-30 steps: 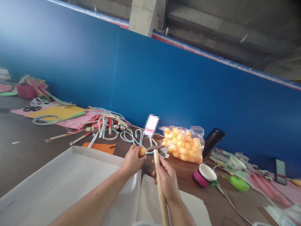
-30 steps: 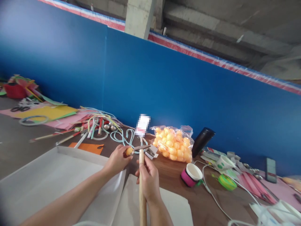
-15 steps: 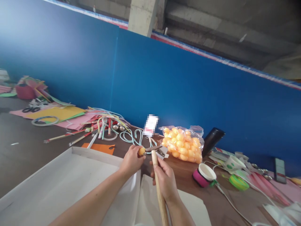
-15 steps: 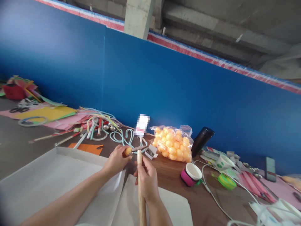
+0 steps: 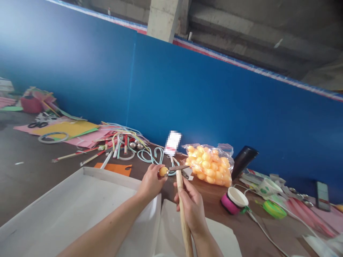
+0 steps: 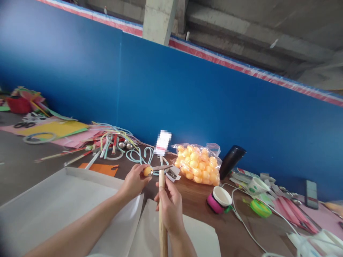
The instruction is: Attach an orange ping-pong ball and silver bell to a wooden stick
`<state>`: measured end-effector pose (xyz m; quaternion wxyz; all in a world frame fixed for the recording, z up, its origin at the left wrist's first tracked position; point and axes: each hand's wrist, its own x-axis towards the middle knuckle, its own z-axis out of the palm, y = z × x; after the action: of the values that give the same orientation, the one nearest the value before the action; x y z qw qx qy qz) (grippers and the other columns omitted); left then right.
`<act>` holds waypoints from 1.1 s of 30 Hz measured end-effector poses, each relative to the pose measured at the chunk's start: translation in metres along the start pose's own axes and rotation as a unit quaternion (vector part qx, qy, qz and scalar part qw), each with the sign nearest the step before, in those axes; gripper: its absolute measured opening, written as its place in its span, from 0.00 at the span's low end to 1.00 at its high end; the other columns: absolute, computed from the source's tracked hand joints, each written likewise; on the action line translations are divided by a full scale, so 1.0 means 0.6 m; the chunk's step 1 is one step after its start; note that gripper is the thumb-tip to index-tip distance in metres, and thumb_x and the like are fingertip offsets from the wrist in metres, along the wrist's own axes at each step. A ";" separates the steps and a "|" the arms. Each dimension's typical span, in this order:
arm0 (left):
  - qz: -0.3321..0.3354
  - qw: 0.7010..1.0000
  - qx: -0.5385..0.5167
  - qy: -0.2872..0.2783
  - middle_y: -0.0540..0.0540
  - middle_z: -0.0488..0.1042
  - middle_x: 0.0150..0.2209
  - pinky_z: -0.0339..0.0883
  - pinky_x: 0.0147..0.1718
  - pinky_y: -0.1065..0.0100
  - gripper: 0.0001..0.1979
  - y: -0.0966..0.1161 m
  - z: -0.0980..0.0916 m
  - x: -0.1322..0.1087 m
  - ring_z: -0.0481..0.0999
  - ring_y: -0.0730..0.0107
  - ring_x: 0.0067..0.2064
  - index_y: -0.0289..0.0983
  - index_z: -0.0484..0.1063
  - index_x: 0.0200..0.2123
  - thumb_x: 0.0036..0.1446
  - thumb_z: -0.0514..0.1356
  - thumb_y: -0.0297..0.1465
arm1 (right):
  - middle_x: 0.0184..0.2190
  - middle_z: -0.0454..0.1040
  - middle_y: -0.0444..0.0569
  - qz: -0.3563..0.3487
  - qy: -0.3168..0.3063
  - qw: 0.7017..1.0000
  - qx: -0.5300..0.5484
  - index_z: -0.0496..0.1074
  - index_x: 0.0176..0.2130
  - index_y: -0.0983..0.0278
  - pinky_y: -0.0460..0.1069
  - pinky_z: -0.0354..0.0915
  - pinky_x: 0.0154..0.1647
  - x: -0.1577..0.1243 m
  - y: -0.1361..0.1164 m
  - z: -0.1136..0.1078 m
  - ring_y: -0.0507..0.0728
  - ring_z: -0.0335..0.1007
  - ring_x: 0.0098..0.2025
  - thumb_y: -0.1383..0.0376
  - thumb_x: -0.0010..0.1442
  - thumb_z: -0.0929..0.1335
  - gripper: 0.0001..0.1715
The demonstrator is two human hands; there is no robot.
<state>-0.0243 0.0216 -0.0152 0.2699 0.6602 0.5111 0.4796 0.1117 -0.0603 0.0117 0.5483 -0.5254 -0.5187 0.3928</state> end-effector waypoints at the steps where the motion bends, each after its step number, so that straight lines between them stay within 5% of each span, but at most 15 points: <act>1: 0.000 1.000 0.003 0.001 0.48 0.66 0.38 0.64 0.38 0.70 0.19 0.000 0.000 0.000 0.70 0.74 0.33 0.40 0.68 0.43 0.45 0.60 0.26 | 0.37 0.72 0.51 0.000 -0.002 1.000 -0.003 0.67 0.52 0.61 0.43 0.62 0.16 0.000 0.001 0.000 0.51 0.64 0.24 0.59 0.57 0.65 0.23; 33: -0.010 0.999 0.041 -0.004 0.47 0.67 0.38 0.62 0.39 0.69 0.16 -0.001 -0.001 0.001 0.69 0.70 0.36 0.39 0.71 0.40 0.44 0.60 0.27 | 0.38 0.71 0.50 0.021 -0.004 1.000 0.003 0.67 0.51 0.60 0.42 0.62 0.15 0.009 0.012 -0.003 0.52 0.65 0.25 0.61 0.56 0.65 0.22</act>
<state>-0.0249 0.0224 -0.0153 0.2495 0.6678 0.5357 0.4526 0.1154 -0.0544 0.0057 0.5390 -0.5331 -0.5087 0.4081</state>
